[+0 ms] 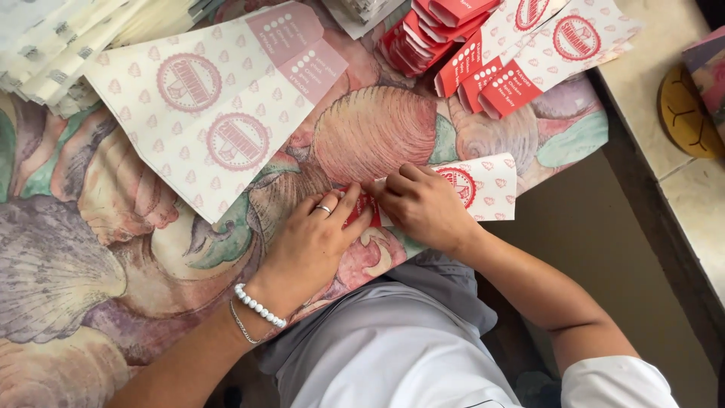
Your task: Folding printed paper food wrappers at a table
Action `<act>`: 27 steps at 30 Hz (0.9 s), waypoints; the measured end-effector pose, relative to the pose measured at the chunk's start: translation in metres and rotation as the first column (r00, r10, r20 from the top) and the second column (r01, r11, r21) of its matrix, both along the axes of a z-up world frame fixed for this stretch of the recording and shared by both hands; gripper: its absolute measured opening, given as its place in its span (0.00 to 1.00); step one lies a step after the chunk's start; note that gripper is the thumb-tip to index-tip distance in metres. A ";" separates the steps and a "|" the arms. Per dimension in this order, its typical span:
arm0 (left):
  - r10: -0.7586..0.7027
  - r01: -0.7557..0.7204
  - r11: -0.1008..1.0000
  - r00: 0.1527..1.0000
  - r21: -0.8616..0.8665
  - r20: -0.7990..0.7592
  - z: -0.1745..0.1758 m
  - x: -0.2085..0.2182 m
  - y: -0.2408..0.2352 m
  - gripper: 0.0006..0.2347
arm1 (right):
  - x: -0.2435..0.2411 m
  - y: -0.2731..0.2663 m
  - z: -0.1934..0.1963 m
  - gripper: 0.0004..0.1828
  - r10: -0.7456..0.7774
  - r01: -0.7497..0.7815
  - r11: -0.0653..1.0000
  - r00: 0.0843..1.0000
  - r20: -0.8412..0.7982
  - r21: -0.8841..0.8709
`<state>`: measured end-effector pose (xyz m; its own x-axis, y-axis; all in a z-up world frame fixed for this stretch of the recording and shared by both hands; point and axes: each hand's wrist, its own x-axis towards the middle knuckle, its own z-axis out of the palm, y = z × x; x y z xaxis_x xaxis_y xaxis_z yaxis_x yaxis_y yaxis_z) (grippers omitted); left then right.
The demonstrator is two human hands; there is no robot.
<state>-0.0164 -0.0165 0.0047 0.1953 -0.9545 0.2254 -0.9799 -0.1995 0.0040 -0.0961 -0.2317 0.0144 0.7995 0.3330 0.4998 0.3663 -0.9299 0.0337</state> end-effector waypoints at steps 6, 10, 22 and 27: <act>-0.020 0.019 0.999 0.999 0.042 0.025 -0.003 0.003 0.001 0.23 | -0.016 -0.046 -0.003 0.08 -0.072 0.090 0.989 0.987 -0.143 0.120; -0.030 0.029 0.999 0.999 0.033 0.032 -0.007 0.002 0.001 0.23 | -0.048 -0.101 -0.006 0.08 -0.287 0.316 0.944 0.930 -0.229 0.100; -0.003 0.003 0.999 1.000 -0.032 0.022 0.008 -0.009 0.005 0.19 | -0.080 -0.040 -0.011 0.07 -0.141 0.121 0.974 0.986 0.094 0.194; 0.052 -0.051 0.997 0.999 -0.064 0.015 0.016 -0.018 0.002 0.15 | -0.080 -0.031 -0.013 0.08 -0.047 0.037 0.991 0.996 0.078 0.131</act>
